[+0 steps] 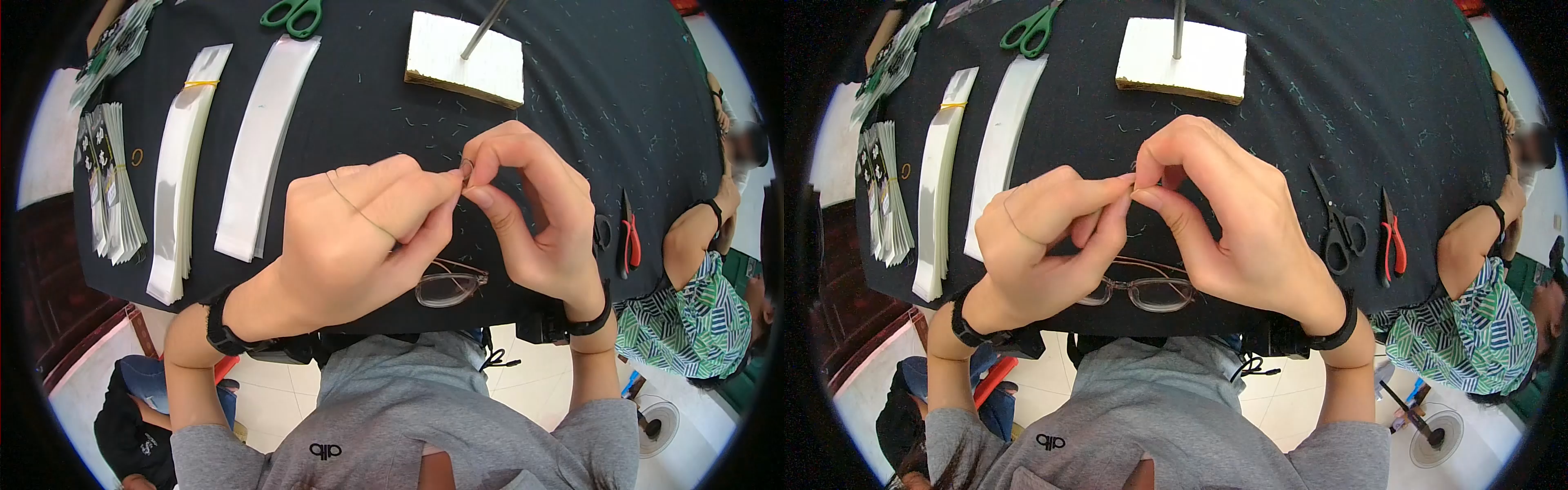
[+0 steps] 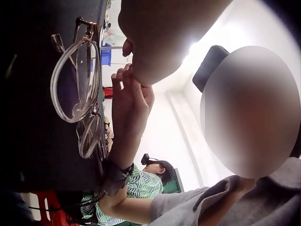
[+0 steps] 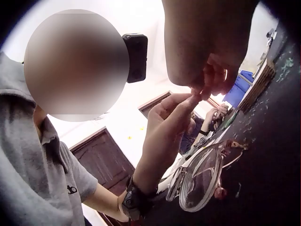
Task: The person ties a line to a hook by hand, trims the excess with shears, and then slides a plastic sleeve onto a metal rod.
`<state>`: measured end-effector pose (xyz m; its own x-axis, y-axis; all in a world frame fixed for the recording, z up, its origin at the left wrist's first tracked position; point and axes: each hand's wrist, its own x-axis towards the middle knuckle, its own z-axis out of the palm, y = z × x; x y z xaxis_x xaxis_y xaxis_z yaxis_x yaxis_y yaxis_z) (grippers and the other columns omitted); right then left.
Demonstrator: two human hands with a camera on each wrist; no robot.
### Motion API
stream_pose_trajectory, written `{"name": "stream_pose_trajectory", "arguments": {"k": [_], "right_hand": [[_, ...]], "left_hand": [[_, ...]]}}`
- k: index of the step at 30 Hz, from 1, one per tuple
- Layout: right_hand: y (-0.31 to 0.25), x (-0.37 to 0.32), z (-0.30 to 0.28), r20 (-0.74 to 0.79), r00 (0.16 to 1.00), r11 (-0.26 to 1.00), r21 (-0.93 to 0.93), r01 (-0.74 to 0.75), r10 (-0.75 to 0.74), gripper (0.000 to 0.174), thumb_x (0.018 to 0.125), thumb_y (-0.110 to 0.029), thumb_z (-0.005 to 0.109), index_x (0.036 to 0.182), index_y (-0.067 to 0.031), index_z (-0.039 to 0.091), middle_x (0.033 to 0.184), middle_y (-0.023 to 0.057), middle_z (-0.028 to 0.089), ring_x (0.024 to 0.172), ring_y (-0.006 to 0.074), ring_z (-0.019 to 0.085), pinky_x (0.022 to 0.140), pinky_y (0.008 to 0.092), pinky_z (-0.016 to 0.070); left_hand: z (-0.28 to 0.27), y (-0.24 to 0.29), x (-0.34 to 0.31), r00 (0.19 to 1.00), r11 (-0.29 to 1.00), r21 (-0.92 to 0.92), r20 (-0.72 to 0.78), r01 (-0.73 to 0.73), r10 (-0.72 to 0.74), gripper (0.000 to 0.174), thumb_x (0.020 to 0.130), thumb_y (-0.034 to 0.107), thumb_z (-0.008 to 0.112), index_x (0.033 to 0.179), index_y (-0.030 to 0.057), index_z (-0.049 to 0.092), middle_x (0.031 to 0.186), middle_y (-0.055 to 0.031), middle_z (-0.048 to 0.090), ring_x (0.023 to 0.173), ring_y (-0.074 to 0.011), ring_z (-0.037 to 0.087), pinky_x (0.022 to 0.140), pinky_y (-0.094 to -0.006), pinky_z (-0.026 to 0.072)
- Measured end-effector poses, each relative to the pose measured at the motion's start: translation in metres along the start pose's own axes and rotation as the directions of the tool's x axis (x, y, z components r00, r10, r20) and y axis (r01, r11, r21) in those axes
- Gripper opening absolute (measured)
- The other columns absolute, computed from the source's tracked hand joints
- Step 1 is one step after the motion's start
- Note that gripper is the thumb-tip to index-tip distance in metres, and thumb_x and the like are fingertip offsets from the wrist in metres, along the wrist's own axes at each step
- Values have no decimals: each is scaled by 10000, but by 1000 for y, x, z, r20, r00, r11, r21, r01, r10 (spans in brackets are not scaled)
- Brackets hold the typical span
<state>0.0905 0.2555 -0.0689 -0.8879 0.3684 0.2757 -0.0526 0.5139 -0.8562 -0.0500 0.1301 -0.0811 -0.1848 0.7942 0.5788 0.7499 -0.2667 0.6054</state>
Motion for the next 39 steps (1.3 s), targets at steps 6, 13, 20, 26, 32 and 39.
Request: {"name": "stream_pose_trajectory", "arguments": {"k": [6,13,20,26,32,39], "right_hand": [[0,2,-11,-13,1000,996,84,15,-14,187,813,61,591,976,14,512,992,137,547,934,183,535,856,305,425],[8,7,-17,-16,993,967,226,117,-116,207,792,41,614,979,10,532,1037,164,552,975,205,543,878,332,432],[5,8,-17,-2,992,967,221,123,-126,202,772,20,661,945,12,557,1033,170,559,973,224,557,869,337,439],[3,10,-22,4,994,971,213,109,-113,191,768,16,668,930,8,565,1025,170,563,968,220,558,859,333,441],[0,12,-24,46,994,971,220,89,-102,167,767,18,661,908,5,572,1012,165,569,953,209,562,856,325,439],[2,12,-23,52,994,961,266,81,-98,142,756,55,660,887,37,607,986,175,601,914,208,588,813,308,465]], "left_hand": [[-12,5,7,924,871,-309,115,383,-365,142,803,-80,642,927,-16,668,618,50,499,527,10,399,454,-164,273],[-16,5,10,818,571,-594,326,567,-474,73,855,8,638,923,-7,660,744,7,622,585,24,483,517,-133,331],[-20,6,15,738,395,-637,461,662,-493,54,868,57,639,901,15,647,705,27,606,572,23,481,504,-142,330],[-20,7,19,716,345,-643,496,683,-492,58,869,67,641,902,20,640,700,29,600,564,18,477,493,-149,328],[-20,4,22,694,274,-660,535,699,-483,63,867,77,643,891,20,631,723,6,594,541,-4,477,477,-161,339],[-15,-4,18,663,222,-643,600,733,-449,74,881,99,628,891,26,628,673,8,549,515,-28,444,454,-180,323]]}}
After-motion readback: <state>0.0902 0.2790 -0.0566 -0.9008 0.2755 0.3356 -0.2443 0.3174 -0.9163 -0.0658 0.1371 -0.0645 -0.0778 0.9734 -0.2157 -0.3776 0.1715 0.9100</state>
